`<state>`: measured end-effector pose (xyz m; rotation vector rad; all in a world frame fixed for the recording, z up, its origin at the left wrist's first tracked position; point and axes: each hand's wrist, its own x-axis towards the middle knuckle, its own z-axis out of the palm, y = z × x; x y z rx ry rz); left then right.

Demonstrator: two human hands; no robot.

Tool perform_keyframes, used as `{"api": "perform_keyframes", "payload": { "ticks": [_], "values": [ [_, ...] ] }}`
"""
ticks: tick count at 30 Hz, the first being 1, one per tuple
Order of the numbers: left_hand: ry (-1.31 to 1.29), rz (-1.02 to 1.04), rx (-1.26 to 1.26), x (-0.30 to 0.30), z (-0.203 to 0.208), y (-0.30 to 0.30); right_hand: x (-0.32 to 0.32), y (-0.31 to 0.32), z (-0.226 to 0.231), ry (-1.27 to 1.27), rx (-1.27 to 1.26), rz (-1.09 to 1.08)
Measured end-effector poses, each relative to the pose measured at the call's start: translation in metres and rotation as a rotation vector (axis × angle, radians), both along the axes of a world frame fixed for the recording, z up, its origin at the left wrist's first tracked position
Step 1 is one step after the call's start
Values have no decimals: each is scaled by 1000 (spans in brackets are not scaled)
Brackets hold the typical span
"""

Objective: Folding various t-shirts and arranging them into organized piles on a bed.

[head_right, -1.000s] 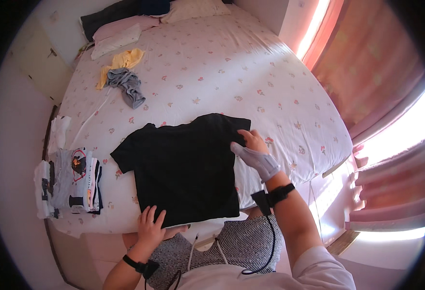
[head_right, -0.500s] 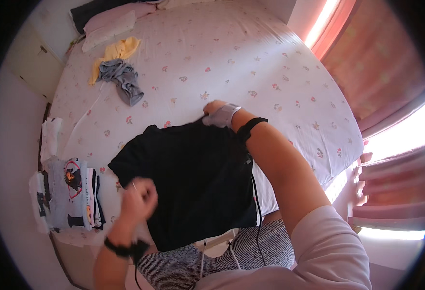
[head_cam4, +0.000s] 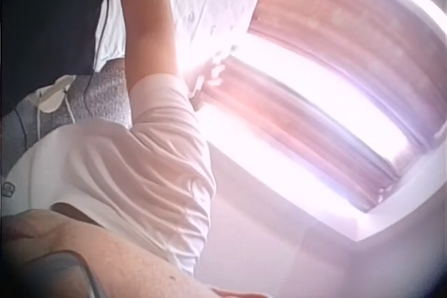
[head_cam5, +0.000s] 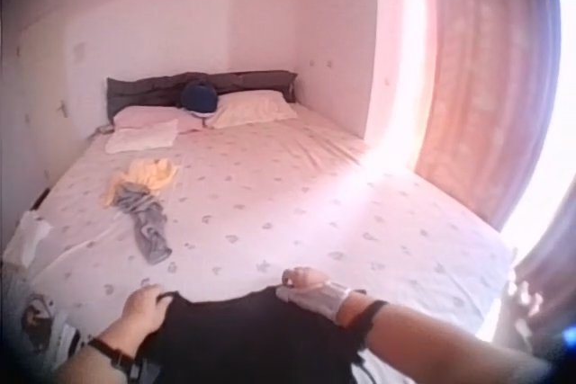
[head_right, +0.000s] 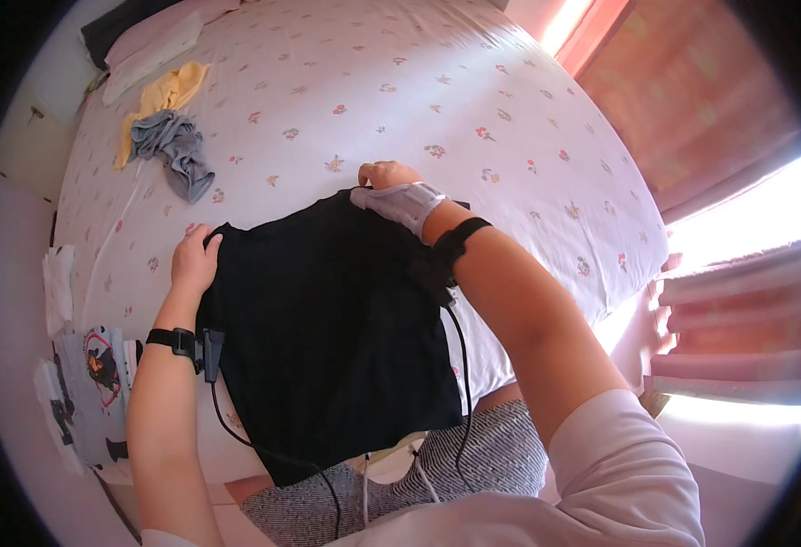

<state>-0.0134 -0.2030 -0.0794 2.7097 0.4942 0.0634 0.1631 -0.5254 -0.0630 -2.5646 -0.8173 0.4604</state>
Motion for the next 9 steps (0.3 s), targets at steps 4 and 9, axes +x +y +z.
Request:
{"api": "perform_keyframes", "payload": {
  "ticks": [4, 9],
  "values": [
    [-372, 9, 313, -25, -1, -48, 2, -35, -11, -92, 193, -192],
    [-275, -359, -150, -65, 53, -193, 5, -102, 13, 85, -30, -11]
  ]
}}
